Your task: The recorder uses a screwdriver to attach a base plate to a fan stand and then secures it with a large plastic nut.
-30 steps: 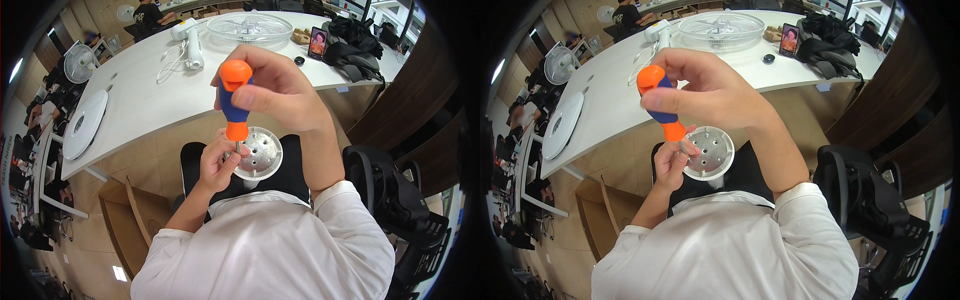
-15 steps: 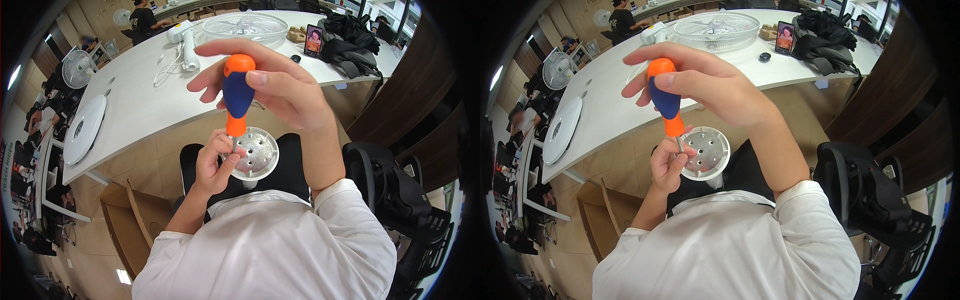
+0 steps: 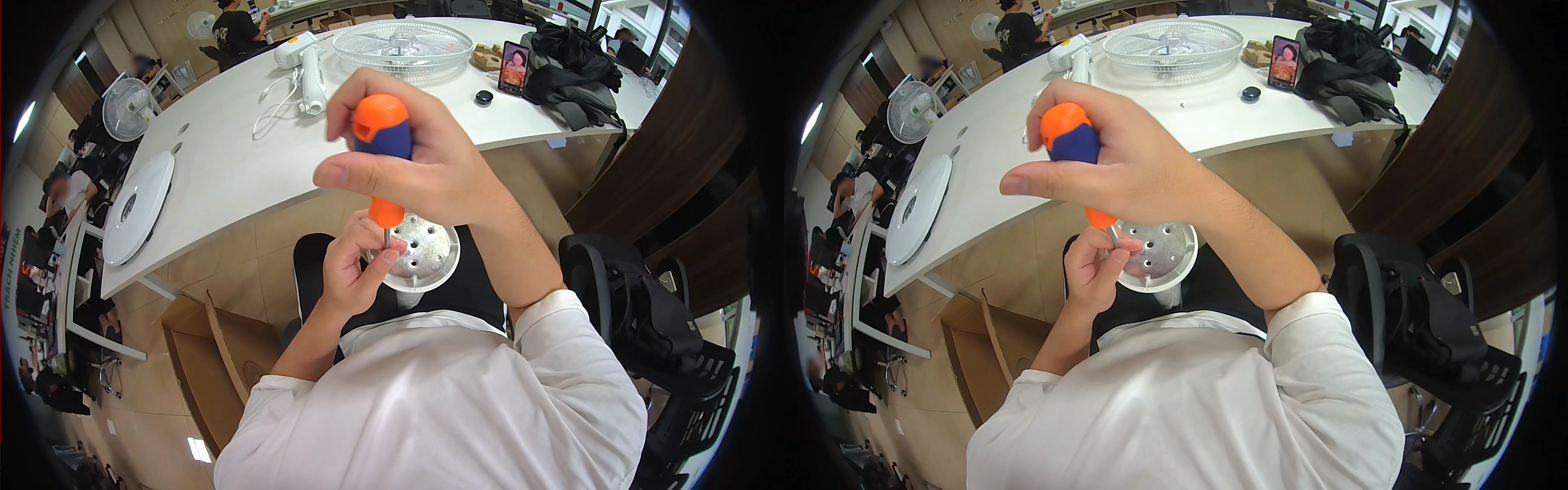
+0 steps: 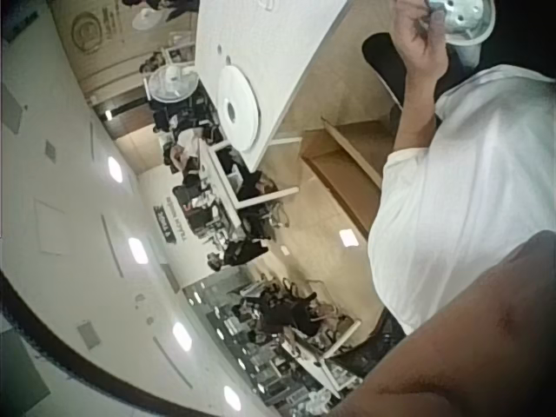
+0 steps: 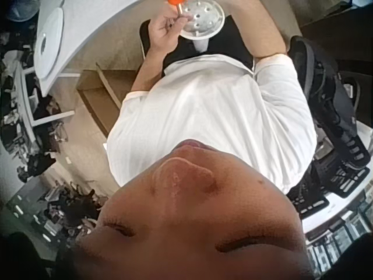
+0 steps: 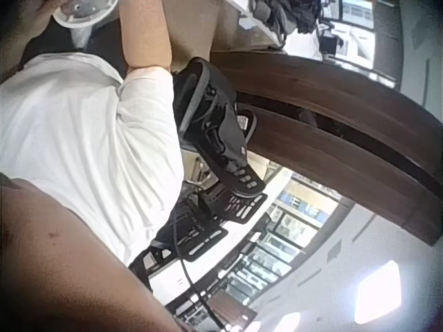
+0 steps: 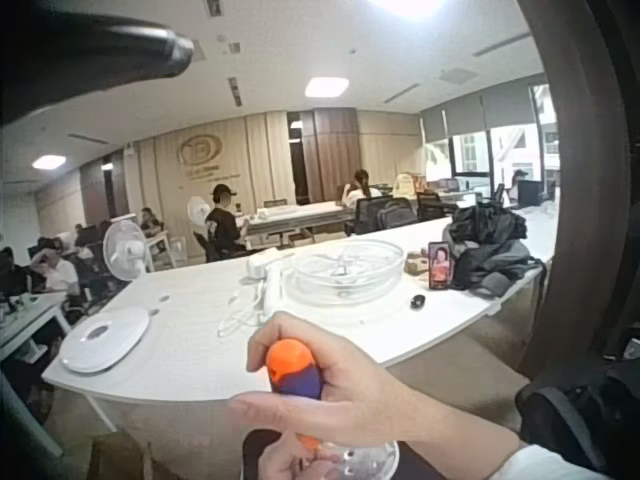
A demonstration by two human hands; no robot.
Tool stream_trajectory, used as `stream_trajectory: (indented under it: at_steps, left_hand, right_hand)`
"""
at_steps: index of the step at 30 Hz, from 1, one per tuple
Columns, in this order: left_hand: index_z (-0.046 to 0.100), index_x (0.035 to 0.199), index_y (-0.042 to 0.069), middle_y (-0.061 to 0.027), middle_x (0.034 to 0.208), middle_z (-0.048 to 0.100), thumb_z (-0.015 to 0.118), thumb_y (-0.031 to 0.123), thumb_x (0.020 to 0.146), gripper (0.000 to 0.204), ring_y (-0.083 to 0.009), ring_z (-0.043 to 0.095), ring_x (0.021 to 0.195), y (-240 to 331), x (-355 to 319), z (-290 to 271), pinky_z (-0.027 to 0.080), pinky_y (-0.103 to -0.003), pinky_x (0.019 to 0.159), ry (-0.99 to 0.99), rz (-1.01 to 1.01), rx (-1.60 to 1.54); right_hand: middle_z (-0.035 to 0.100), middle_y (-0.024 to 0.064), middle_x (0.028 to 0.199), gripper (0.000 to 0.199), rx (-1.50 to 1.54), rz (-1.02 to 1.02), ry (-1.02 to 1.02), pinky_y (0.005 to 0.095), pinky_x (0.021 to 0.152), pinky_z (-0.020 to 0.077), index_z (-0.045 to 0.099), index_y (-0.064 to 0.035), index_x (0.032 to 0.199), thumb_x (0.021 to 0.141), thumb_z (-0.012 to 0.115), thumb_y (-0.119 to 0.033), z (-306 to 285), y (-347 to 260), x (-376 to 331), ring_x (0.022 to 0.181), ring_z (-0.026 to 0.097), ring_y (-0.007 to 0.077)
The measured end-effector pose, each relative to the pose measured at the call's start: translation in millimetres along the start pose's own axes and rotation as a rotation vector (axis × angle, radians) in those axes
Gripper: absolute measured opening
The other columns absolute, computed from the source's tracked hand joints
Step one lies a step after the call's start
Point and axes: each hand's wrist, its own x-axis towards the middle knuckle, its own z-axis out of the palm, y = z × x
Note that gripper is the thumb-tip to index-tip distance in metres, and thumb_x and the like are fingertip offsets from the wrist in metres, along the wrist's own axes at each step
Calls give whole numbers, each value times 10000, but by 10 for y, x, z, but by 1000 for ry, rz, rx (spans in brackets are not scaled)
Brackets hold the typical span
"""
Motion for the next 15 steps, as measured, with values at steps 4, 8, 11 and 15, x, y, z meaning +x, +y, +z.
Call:
stream_trajectory:
  at_steps: [4,8,11,15]
  left_hand:
    - [640,952,60,-75,965,783,711,58,979,76,-231,630,940,-66,17,-73,483,-370,918,-9,51,15]
    - [660,954,62,-75,958,785,713,75,980,60,-228,631,931,-64,38,-85,480,-373,908,-28,122,51]
    - [690,961,62,-76,949,784,717,81,975,36,-222,635,919,-56,51,-78,478,-375,904,-2,157,81]
    - [715,973,58,-74,948,782,715,80,972,22,-217,638,916,-53,18,-76,478,-364,903,-9,159,84]
  right_hand:
    - [663,92,1044,513,286,40,-109,310,831,510,573,-7,1393,976,686,-285,-50,-56,-19,957,648,171]
    - [696,93,1111,410,460,25,-233,329,905,538,586,-31,1411,1097,566,-295,-187,-46,-45,1073,655,163]
    - [690,75,1064,368,396,2,-164,289,824,544,624,-27,1340,1037,683,-227,-122,-25,-37,980,666,133]
    - [701,94,1130,431,69,27,-99,326,919,549,670,-12,1267,875,843,-61,-149,-72,-33,1050,692,188]
